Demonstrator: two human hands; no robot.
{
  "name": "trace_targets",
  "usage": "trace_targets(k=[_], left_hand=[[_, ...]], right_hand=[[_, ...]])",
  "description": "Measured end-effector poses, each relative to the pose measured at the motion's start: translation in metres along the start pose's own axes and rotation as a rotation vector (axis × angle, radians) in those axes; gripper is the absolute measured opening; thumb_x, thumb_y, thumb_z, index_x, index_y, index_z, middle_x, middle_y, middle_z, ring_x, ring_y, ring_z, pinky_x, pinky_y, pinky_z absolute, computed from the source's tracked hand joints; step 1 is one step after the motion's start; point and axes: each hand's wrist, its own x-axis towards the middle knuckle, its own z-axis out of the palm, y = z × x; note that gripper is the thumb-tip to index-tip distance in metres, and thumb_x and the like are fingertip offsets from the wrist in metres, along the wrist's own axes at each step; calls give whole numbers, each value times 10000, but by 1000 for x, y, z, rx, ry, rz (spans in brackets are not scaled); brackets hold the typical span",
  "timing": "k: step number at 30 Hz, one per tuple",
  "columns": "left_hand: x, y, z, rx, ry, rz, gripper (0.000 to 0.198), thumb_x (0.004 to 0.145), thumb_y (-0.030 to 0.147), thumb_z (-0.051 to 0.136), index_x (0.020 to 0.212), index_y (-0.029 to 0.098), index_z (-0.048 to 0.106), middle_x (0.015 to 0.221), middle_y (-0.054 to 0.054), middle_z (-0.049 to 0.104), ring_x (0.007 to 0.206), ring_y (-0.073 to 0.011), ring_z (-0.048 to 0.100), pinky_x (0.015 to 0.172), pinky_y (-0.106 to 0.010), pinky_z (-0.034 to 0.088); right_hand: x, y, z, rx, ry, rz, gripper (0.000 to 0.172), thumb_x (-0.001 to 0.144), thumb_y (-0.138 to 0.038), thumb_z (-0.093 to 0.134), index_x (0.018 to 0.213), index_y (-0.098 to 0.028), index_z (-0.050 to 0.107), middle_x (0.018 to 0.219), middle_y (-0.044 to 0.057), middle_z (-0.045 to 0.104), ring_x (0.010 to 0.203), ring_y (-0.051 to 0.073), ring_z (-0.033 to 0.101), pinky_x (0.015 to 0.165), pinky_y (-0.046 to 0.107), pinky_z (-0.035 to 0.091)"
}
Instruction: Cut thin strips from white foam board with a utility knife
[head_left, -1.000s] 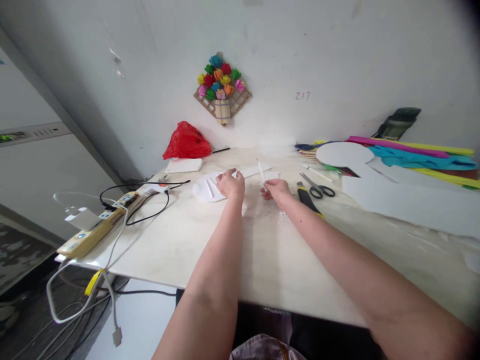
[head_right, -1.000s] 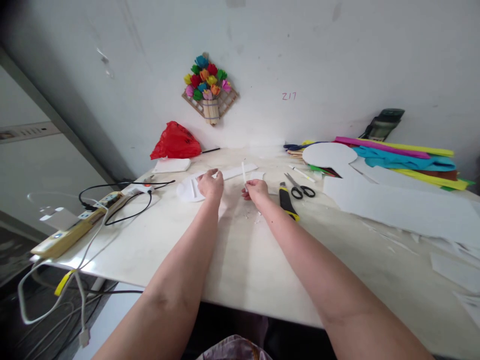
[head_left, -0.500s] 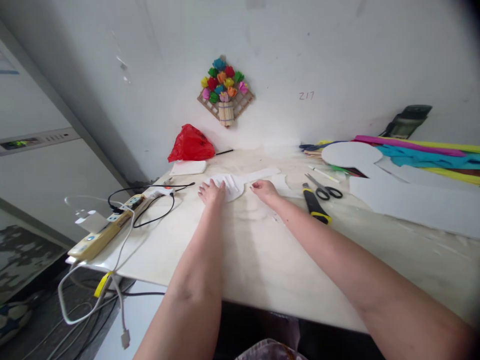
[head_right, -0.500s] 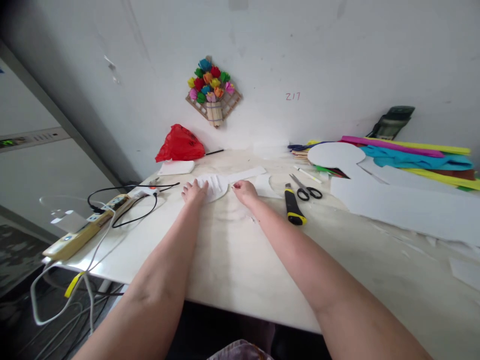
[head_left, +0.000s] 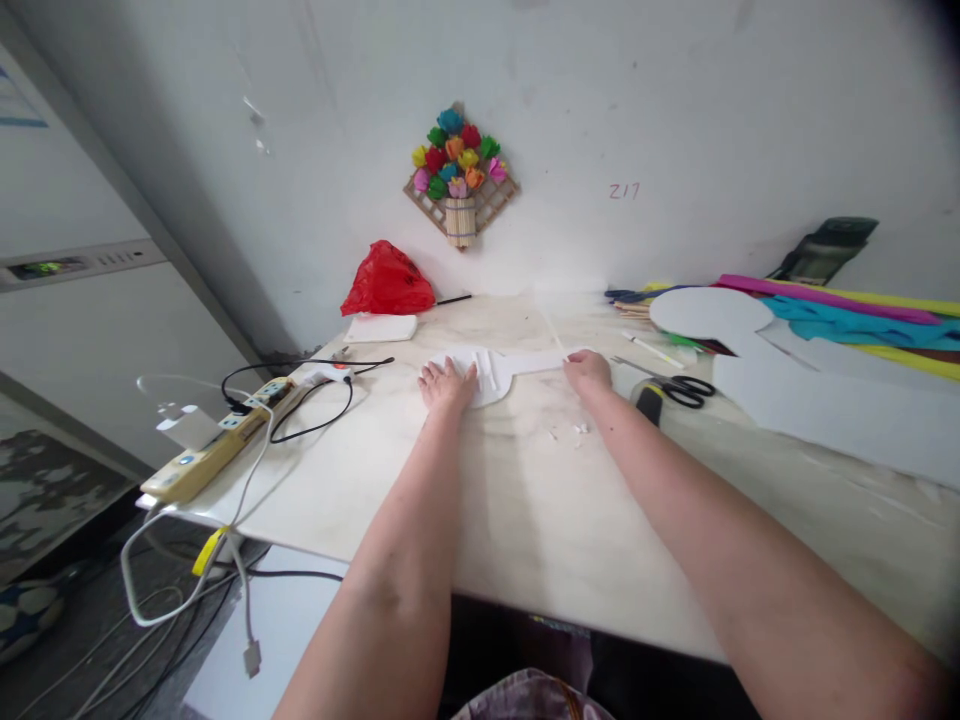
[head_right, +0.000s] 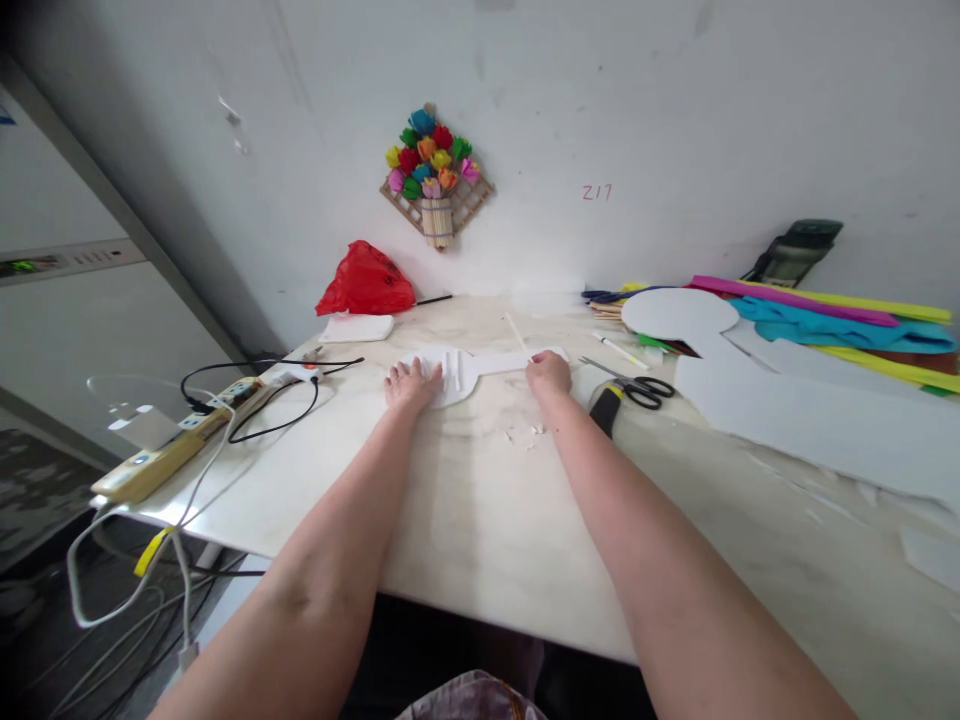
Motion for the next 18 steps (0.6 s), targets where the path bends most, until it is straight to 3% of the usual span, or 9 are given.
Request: trace_targets(k=[4,8,13,18], left_hand=[[-14,17,4,28,2,13,661,886,550,229,1429,192,347,1522,-130,239,1407,-303,155,1130,-432,113],[-24,23,3,44,-9,53,598,892,511,229,1416,259,370,1531,-70,238,1405,-308,161,1128,-455,128],[-21,19,-2,40,-38,84,551,906,467,195,1401,314,384,1542,-14,210,1399,-324,170,1114,-496,161],[-14,10,-1,70,-43,138,480,913,365,213,1329,360,453,1502,35,314,1394,-293,195,1081,-563,200]], right_hand=[[3,9,-14,1,70,69,276,747,-216,549,965,-152,705,987,129,693,923,242,638,766,300,476],[-7,-4,-19,26,111,35,286,759,-223,528,983,-184,702,1047,116,681,970,251,629,795,314,472],[-18,-29,-1,62,-44,-61,301,688,-150,576,961,-148,704,954,93,705,926,206,646,792,249,468],[-31,-35,21,85,-122,-87,378,650,-149,606,1020,-154,682,896,74,710,841,176,662,738,221,482]])
